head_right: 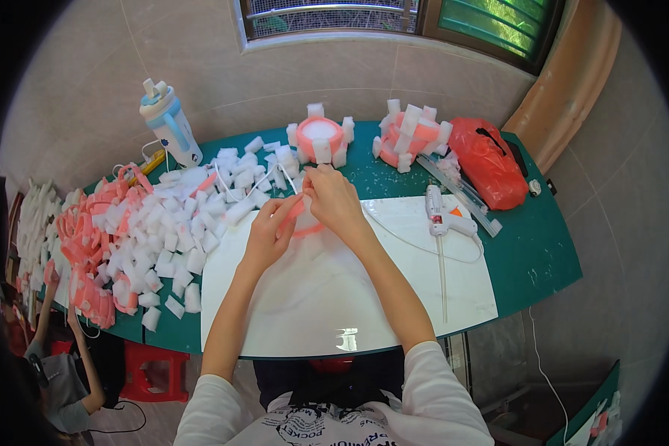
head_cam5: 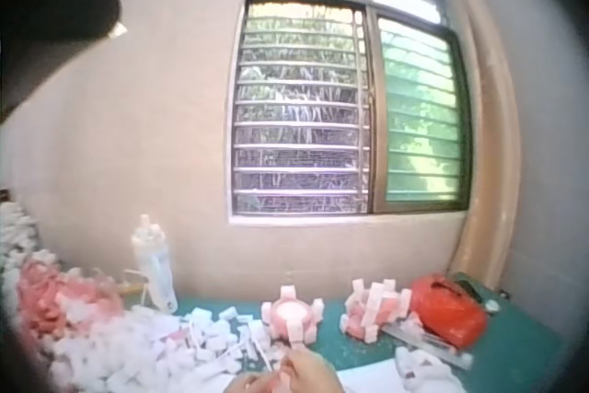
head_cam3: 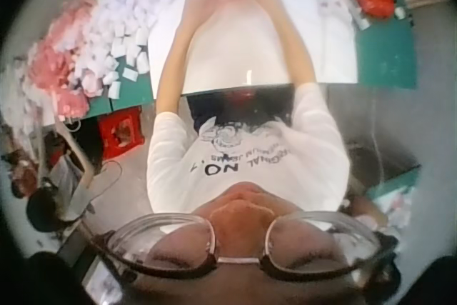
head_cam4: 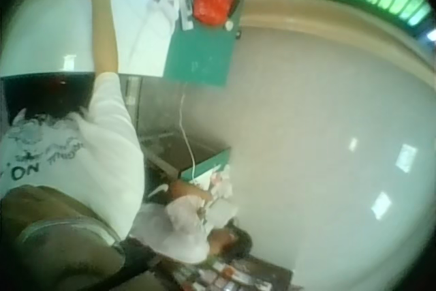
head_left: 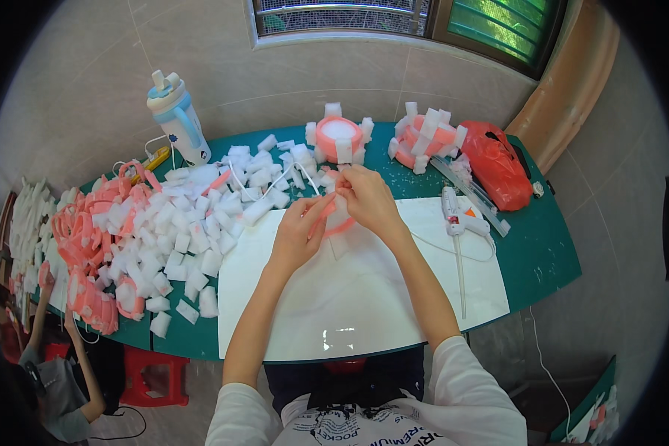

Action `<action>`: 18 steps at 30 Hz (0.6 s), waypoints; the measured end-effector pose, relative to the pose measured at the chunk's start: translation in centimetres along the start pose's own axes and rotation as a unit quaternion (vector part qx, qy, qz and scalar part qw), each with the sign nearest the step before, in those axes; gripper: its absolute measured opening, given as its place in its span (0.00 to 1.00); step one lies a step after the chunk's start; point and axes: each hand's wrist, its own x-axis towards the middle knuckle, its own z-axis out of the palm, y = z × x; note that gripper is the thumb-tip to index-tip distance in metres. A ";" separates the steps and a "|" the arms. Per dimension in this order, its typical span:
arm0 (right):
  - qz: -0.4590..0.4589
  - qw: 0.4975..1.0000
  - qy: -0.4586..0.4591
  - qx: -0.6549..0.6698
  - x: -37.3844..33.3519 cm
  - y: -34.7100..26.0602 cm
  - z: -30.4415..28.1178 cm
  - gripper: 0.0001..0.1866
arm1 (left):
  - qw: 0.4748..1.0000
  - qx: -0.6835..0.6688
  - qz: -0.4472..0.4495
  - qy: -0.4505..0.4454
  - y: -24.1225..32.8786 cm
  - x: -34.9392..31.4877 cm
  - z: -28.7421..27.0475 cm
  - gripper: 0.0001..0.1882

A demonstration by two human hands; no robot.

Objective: Use a hot glue gun to assemble pink and white foam components into a finished product.

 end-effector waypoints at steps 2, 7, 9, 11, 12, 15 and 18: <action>0.019 1.000 0.003 -0.003 -0.1 -0.3 -0.1 0.02 | 1.000 -0.011 0.000 0.003 0.0 0.1 0.1 0.24; 0.016 1.000 -0.003 -0.018 -0.1 -0.3 0.3 0.03 | 1.000 -0.002 -0.003 -0.003 0.0 0.0 -0.1 0.23; 0.013 1.000 0.001 -0.019 -0.1 -0.2 0.4 0.03 | 1.000 0.002 -0.003 -0.006 0.0 0.0 -0.1 0.22; 0.017 0.999 -0.011 -0.044 -0.1 -0.1 0.4 0.03 | 1.000 0.000 -0.006 -0.006 -0.2 0.0 -0.1 0.22; 0.017 0.999 -0.011 -0.044 -0.1 -0.1 0.5 0.03 | 1.000 0.000 -0.006 -0.006 -0.2 0.0 -0.1 0.22; 0.014 0.999 -0.003 -0.048 -0.2 0.0 0.7 0.04 | 1.000 -0.005 -0.009 -0.005 0.0 0.0 -0.2 0.22; 0.023 0.999 -0.009 -0.044 -0.2 -0.1 0.7 0.05 | 1.000 -0.007 -0.012 -0.007 0.0 0.0 -0.2 0.21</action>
